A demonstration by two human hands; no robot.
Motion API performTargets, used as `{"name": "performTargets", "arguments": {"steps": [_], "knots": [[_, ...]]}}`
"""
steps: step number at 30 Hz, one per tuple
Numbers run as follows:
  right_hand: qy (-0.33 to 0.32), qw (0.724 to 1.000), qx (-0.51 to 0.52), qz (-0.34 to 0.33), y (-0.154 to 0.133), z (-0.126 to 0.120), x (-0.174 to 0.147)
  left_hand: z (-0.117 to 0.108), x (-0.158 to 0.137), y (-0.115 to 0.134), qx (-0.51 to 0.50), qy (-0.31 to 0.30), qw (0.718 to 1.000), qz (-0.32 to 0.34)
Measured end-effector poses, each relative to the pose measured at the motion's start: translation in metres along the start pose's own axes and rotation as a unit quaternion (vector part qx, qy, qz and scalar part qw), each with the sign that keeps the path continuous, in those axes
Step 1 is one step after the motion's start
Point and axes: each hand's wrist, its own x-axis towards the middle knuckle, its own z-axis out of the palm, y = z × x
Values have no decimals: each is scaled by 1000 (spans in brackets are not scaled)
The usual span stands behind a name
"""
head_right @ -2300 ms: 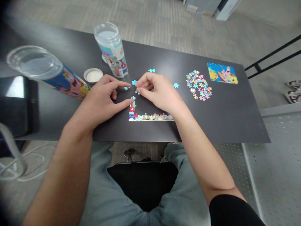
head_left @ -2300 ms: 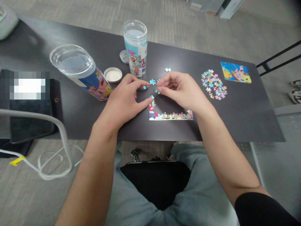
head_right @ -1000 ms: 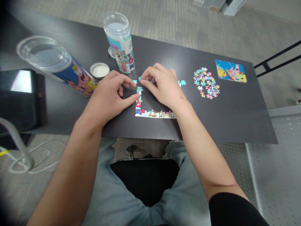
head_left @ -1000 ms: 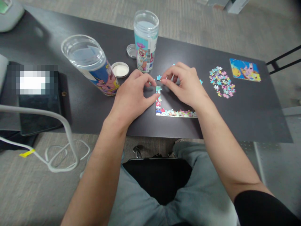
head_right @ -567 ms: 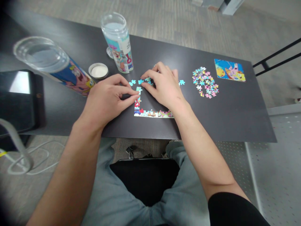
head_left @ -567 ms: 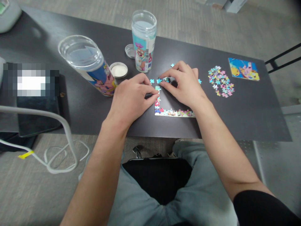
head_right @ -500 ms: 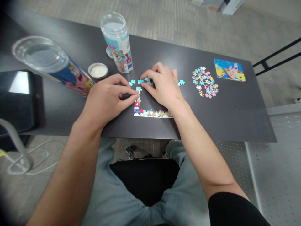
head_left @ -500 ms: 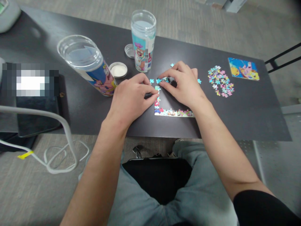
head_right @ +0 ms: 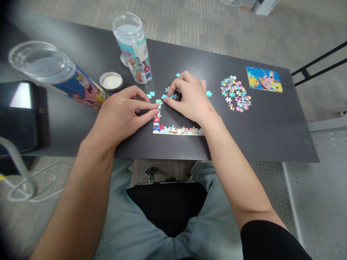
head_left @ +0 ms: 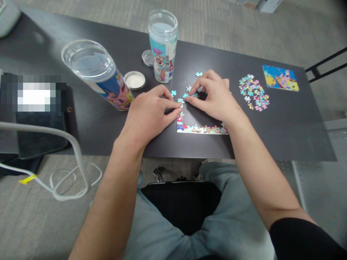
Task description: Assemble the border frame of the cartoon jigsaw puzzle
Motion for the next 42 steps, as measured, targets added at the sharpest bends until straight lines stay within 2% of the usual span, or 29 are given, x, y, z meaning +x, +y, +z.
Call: {"name": "performTargets", "arguments": {"steps": [7, 15, 18, 22, 24, 29, 32, 35, 39, 42], "knots": [[-20, 1000, 14, -15, -2, -11, -5, 2, 0, -3, -34, 22, 999, -12], [-31, 996, 77, -14, 2, -14, -11, -3, 2, 2, -64, 7, 998, -6], [-42, 997, 53, -38, 1, -18, -17, -4, 3, 2, -71, 5, 997, 9], [-42, 995, -27, -86, 9, -28, -30, -6, 3, 5, -55, 14, 998, -20], [-23, 995, -48, -86, 24, -37, -36, -8, 3, 6, -46, 7, 998, -30], [134, 990, -39, -8, 87, -68, -46, -9, 4, 7, -41, 19, 999, -14], [176, 984, -23, 27, 114, -76, -49, -7, 6, 7, -44, 33, 998, 3], [164, 986, -7, 28, 120, -70, -51, -4, 8, 6, -40, 34, 998, 30], [124, 992, 11, 1, 109, -56, -50, 7, 11, 6, 14, 17, 996, 82], [87, 996, -1, -9, 102, -51, -46, 17, 14, 8, 60, -2, 994, 90]]}}
